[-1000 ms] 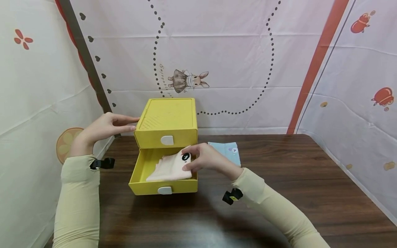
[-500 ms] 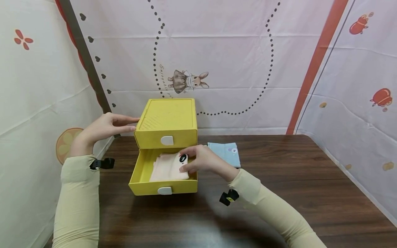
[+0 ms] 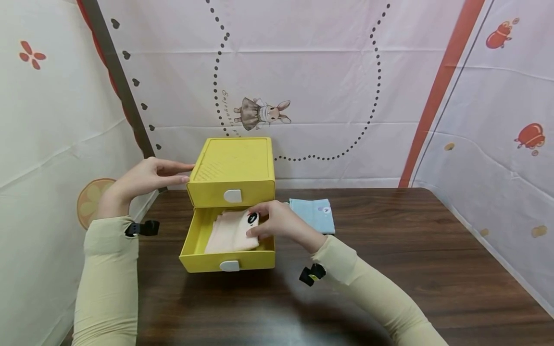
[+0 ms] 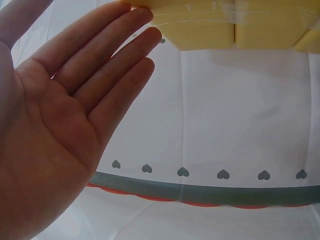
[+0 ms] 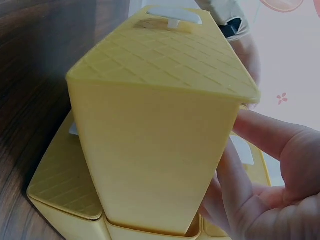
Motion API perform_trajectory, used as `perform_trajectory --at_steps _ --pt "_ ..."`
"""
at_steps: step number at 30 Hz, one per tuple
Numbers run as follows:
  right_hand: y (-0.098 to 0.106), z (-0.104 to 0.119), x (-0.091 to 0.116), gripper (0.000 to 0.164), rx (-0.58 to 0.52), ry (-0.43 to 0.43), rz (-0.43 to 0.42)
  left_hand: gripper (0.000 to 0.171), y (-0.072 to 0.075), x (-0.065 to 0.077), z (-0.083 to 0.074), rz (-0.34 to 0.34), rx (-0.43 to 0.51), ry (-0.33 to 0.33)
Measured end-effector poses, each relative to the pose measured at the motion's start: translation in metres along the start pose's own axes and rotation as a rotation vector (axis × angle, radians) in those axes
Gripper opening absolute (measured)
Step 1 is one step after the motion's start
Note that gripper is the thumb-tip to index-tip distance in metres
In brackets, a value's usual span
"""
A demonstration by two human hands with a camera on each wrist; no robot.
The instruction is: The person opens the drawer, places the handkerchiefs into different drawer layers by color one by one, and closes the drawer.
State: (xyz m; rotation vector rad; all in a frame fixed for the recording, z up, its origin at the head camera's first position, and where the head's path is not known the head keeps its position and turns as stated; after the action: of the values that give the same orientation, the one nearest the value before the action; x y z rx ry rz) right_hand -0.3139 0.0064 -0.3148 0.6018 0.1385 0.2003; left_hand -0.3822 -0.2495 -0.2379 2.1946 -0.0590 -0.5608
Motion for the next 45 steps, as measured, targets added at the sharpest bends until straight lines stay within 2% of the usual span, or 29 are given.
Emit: perform_trajectory --at_steps 6,13,21,32,45 --pt "0.001 0.001 -0.004 0.052 0.032 -0.001 0.012 0.047 0.0 0.0 0.0 0.0 -0.003 -0.006" --pt "0.003 0.001 -0.004 0.057 0.01 -0.026 0.056 0.046 0.0 0.0 0.0 -0.003 -0.004 -0.017" --pt "0.005 0.003 -0.005 0.056 0.072 -0.009 0.068 0.046 0.0 0.0 0.0 -0.001 0.006 -0.008" --pt "0.006 0.001 -0.01 0.054 0.219 0.051 0.02 0.046 -0.001 0.0 0.0 -0.004 -0.002 -0.007" --pt "0.007 0.004 -0.01 0.056 0.238 0.069 0.002 0.047 -0.001 -0.001 0.001 -0.009 -0.002 -0.01"
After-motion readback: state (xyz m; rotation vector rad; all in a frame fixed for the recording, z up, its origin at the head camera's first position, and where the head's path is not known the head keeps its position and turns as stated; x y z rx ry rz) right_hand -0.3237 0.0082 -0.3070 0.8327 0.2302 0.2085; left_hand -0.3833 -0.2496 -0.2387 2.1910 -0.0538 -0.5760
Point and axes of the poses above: each hand's wrist, its own x-axis away from the middle knuckle, its own y-axis out of the back of the hand, z = x × y, the point moved 9 cm from there along -x, towards the middle knuckle, and after that the axes turned 15 degrees about -z, right-handed, at the moved point
